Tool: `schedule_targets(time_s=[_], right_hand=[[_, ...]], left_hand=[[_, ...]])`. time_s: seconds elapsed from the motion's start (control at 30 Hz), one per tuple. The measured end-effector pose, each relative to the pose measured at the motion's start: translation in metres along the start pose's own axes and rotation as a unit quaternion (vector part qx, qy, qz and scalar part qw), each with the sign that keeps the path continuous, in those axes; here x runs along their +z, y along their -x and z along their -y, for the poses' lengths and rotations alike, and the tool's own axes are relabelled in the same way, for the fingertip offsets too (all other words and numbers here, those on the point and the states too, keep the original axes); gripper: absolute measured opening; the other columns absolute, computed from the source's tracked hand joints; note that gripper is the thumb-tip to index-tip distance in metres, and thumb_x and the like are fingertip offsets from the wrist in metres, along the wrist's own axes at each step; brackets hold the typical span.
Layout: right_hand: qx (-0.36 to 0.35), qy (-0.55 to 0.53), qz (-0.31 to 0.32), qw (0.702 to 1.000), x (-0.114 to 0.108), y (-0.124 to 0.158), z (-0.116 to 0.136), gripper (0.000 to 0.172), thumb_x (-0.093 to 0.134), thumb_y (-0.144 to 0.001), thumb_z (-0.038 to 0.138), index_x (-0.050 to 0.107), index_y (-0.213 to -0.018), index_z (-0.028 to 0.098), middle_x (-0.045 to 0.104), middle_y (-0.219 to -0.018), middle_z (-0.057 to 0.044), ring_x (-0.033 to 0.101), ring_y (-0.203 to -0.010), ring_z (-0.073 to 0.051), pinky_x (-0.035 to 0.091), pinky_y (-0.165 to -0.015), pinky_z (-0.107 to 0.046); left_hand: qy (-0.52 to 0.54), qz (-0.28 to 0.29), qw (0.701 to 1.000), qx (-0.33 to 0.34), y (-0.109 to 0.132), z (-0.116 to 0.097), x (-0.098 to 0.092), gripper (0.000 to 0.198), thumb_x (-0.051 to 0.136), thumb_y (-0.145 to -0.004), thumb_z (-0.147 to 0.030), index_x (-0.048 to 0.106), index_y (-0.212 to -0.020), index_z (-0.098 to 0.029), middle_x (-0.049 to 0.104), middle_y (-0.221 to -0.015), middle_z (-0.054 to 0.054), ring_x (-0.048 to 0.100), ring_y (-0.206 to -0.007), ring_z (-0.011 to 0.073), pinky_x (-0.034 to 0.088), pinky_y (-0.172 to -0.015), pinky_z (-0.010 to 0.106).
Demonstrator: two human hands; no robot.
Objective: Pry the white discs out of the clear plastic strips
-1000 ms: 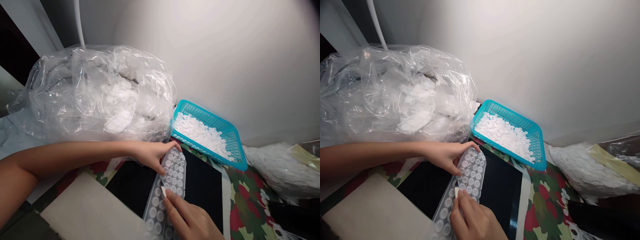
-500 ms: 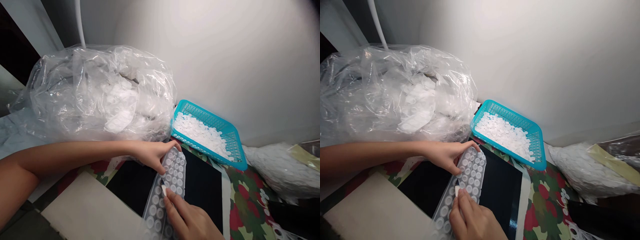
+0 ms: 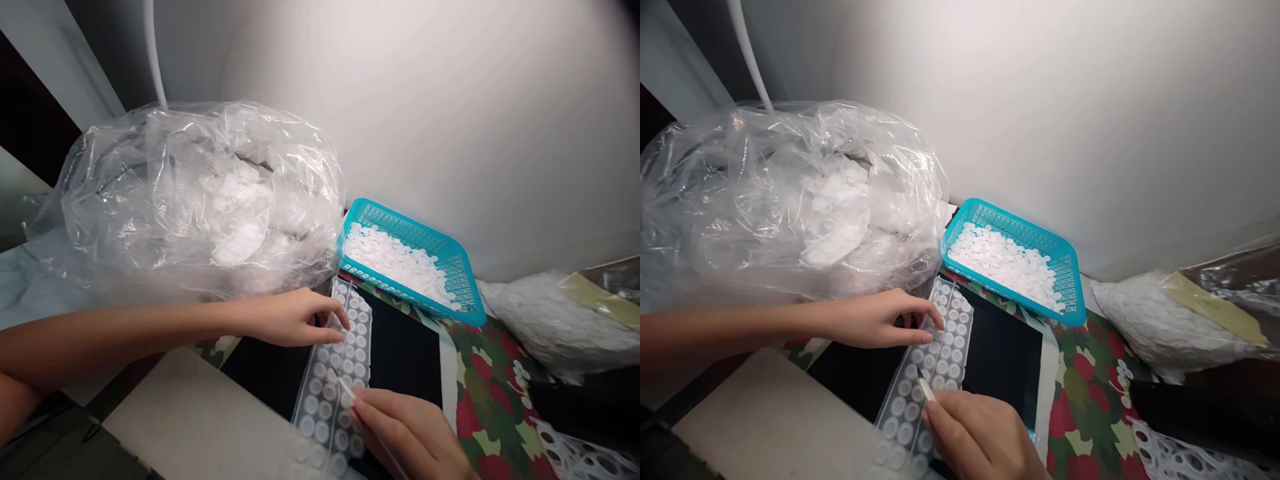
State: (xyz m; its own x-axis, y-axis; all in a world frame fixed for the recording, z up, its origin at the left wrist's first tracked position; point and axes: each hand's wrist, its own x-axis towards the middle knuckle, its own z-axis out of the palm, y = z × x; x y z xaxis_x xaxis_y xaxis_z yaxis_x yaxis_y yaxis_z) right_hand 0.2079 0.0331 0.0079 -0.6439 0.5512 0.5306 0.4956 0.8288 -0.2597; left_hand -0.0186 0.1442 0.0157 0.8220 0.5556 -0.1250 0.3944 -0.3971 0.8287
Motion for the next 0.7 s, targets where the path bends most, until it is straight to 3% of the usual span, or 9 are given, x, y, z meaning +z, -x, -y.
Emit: schedule_targets(time_s=[0.07,0.1,0.17,0.23,0.37,0.5,0.6,0.7], right_hand=[[0.066,0.002,-0.023,0.998,-0.007,0.008,0.003,0.021,0.06,-0.086,0.018,0.065,-0.107,0.02,0.075,-0.082,-0.001,0.071,-0.064,-0.015,0.058,-0.063,-0.017],[0.127,0.013,-0.08,0.989,-0.008,0.012,0.004,0.02,0.065,-0.083,0.02,0.066,-0.102,0.023,0.074,-0.077,0.001,0.07,-0.06,-0.015,0.058,-0.058,-0.018],[0.274,-0.009,-0.15,0.95,-0.005,0.018,0.005,0.019,0.068,-0.081,0.021,0.067,-0.099,0.026,0.073,-0.076,0.001,0.069,-0.059,-0.016,0.058,-0.056,-0.02],[0.357,-0.093,-0.219,0.903,0.003,0.021,0.003,0.015,0.066,-0.082,0.021,0.067,-0.097,0.024,0.07,-0.075,0.0,0.065,-0.055,-0.013,0.056,-0.049,-0.02],[0.411,-0.217,-0.278,0.841,0.024,0.017,-0.003,0.009,0.066,-0.082,0.023,0.068,-0.091,0.02,0.062,-0.069,0.001,0.058,-0.05,-0.009,0.051,-0.043,-0.018],[0.449,-0.264,-0.273,0.809,0.036,0.014,-0.005,0.013,0.067,-0.082,0.027,0.069,-0.09,0.017,0.064,-0.069,-0.001,0.058,-0.051,-0.01,0.052,-0.043,-0.019],[0.453,-0.27,-0.262,0.809,0.038,0.015,-0.004,0.014,0.067,-0.082,0.029,0.069,-0.088,0.016,0.063,-0.066,-0.001,0.057,-0.051,-0.011,0.051,-0.042,-0.019],[0.419,-0.26,-0.229,0.839,0.037,0.018,-0.002,0.01,0.066,-0.082,0.025,0.069,-0.089,0.018,0.062,-0.07,-0.002,0.057,-0.053,-0.011,0.049,-0.043,-0.018]], left_hand=[[0.003,-0.003,1.0,0.0,0.009,-0.002,0.006,0.028,0.053,-0.089,-0.034,0.064,-0.109,-0.019,0.067,-0.098,0.006,0.061,-0.09,0.0182,0.046,-0.077,0.027],[0.006,-0.014,1.0,0.001,0.013,-0.003,0.009,0.028,0.055,-0.087,-0.033,0.063,-0.11,-0.019,0.066,-0.106,0.007,0.06,-0.097,0.0198,0.045,-0.083,0.029],[0.024,-0.055,0.998,0.0,0.017,-0.002,0.017,0.034,0.06,-0.083,-0.03,0.059,-0.116,-0.019,0.064,-0.115,0.008,0.058,-0.102,0.0214,0.045,-0.089,0.032],[0.071,-0.095,0.993,0.006,0.018,0.0,0.025,0.043,0.062,-0.081,-0.026,0.054,-0.123,-0.019,0.06,-0.121,0.008,0.058,-0.103,0.0203,0.047,-0.09,0.034],[0.176,-0.122,0.977,0.015,0.017,0.004,0.039,0.049,0.061,-0.082,-0.023,0.047,-0.129,-0.021,0.055,-0.126,0.008,0.061,-0.095,0.0154,0.051,-0.087,0.032],[0.202,-0.102,0.974,0.002,0.013,0.009,0.047,0.036,0.06,-0.084,-0.025,0.057,-0.119,-0.019,0.06,-0.12,0.007,0.06,-0.099,0.0166,0.05,-0.088,0.032],[0.203,-0.11,0.973,-0.027,0.009,0.012,0.049,0.035,0.06,-0.084,-0.028,0.059,-0.117,-0.018,0.062,-0.115,0.007,0.06,-0.094,0.0171,0.051,-0.084,0.032],[0.211,-0.14,0.966,-0.043,0.006,0.014,0.051,0.036,0.061,-0.083,-0.03,0.058,-0.117,-0.017,0.063,-0.101,0.005,0.058,-0.081,0.0145,0.051,-0.076,0.03]])
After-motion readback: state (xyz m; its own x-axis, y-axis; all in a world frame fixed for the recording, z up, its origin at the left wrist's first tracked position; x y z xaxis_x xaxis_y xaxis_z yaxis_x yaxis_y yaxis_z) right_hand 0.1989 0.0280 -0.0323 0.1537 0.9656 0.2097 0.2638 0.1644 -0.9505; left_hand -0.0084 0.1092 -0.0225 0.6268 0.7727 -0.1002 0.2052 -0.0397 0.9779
